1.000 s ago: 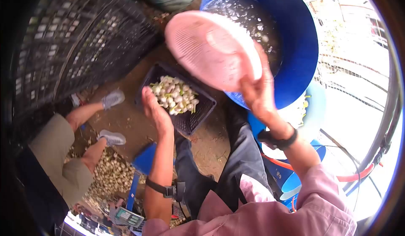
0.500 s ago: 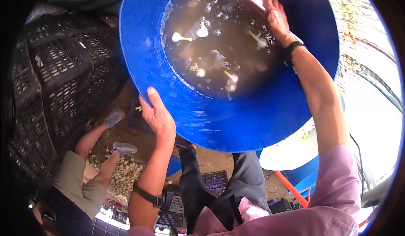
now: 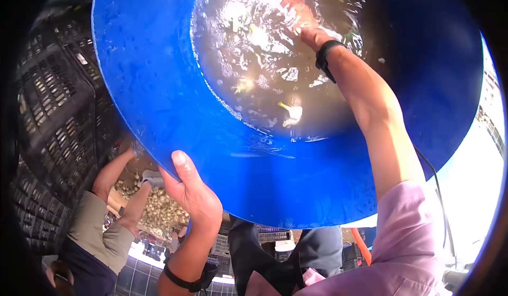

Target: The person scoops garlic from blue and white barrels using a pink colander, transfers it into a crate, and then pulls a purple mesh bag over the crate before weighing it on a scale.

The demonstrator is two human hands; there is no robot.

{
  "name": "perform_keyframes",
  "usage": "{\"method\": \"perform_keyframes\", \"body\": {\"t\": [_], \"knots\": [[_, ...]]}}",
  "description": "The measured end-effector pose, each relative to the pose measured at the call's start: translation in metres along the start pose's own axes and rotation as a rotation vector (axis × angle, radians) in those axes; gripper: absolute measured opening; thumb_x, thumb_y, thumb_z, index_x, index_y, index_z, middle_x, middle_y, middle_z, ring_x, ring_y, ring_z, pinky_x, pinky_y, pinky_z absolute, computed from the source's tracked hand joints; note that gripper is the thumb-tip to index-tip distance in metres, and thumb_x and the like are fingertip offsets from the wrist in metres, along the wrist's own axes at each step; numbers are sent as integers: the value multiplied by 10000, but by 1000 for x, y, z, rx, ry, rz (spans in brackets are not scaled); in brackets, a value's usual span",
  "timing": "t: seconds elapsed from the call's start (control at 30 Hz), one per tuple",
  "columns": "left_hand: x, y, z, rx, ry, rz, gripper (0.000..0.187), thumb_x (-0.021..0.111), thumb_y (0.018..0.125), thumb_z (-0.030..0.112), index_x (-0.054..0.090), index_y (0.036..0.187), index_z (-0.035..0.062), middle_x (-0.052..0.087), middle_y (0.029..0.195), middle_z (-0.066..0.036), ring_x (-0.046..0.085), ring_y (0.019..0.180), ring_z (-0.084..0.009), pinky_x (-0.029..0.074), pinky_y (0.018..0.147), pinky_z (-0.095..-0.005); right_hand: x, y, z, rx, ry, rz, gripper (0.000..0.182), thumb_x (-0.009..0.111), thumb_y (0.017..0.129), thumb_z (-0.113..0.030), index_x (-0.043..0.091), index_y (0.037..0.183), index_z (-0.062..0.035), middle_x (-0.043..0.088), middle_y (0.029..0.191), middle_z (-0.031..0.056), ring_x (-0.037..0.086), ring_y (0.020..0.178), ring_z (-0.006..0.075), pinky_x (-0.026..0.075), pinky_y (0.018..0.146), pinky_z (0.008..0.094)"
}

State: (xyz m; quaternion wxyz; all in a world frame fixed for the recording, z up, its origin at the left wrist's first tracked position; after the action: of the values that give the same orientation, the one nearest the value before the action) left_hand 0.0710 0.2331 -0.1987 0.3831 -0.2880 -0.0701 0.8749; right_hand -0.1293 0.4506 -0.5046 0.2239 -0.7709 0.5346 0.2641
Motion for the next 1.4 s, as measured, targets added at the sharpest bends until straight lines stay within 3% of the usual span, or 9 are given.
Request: {"method": "perform_keyframes", "body": {"t": [0.37, 0.5, 0.7, 0.87, 0.97, 1.0, 1.13, 1.27, 1.4], "knots": [[-4, 0, 0, -20, 7, -83, 501, 535, 1035, 325, 451, 1381, -27, 558, 1291, -124, 536, 1134, -188, 442, 980, -331, 56, -96, -22, 165, -56, -311, 622, 615, 771, -111, 497, 1381, -134, 644, 1092, 224, 627, 1000, 410, 517, 859, 457], [0, 2, -5, 31, -37, -32, 436, 594, 1008, 257, 493, 1313, -39, 610, 1143, -110, 565, 973, -161, 470, 877, -309, 47, -128, -41, 210, -148, -415, 598, 629, 752, -119, 542, 1343, -128, 669, 1014, 225, 642, 949, 410, 528, 820, 460], [-2, 3, 0, 51, -73, -78, 355, 586, 1009, 170, 510, 1312, 0, 627, 1118, -74, 564, 978, -138, 467, 878, -300, -17, -166, -60, 66, -9, -349, 670, 538, 719, -15, 523, 1376, -144, 659, 1110, 240, 655, 881, 430, 540, 777, 469], [-5, 3, -6, 95, -131, -95, 449, 571, 1016, 350, 532, 1276, -14, 641, 1140, -107, 582, 1017, -174, 458, 919, -334, -77, -169, -124, 485, 34, -597, 850, 521, 687, 58, 434, 1494, -196, 708, 1046, 140, 646, 867, 178, 520, 793, 332], [-15, 0, 3, 61, -145, -158, 476, 568, 1017, 323, 476, 1354, 0, 638, 1146, -120, 594, 1018, -195, 472, 922, -339, -109, -165, -163, 473, 72, -632, 791, 536, 683, -34, 449, 1463, -131, 676, 1047, 237, 689, 886, 345, 531, 841, 388], [-17, 1, 5, 94, -134, -170, 523, 528, 1026, 392, 464, 1369, 3, 629, 1153, -131, 590, 1025, -204, 472, 920, -354, -113, -166, -170, 339, 172, -555, 783, 538, 697, 5, 434, 1468, -86, 688, 1127, 184, 675, 975, 272, 514, 905, 342], [-26, -4, 3, 31, -203, -213, 644, 518, 1001, 464, 414, 1423, -11, 589, 1259, -195, 574, 1124, -270, 447, 975, -384, -159, -160, -216, 593, 544, -612, 742, 526, 723, 116, 432, 1448, -12, 610, 1287, 69, 562, 1158, 162, 455, 1012, 297], [-33, -26, -4, 8, -169, -197, 889, 614, 931, 472, 219, 1504, -81, 370, 1475, -340, 424, 1352, -414, 329, 1127, -424, -201, -155, -251, 600, 483, -632, 574, 660, 800, 48, 526, 1355, -7, 651, 1227, 81, 603, 1093, 149, 491, 963, 299], [-46, -45, 21, -13, -452, -123, 721, 598, 976, 371, 302, 1493, -36, 523, 1370, -243, 530, 1233, -287, 427, 1023, -370, -245, -155, -329, 510, 346, -583, 513, 619, 774, -14, 564, 1283, 25, 680, 1138, 89, 628, 998, 149, 516, 891, 296]]}}
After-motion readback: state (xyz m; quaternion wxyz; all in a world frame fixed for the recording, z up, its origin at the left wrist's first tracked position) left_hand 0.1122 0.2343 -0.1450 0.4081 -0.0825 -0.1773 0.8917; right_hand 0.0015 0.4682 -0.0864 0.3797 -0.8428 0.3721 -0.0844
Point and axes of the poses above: each hand's wrist, its own y-axis towards the middle knuckle, its own x-axis out of the palm, z = x × y, the point moved 1 cm from there along y, towards the middle knuckle
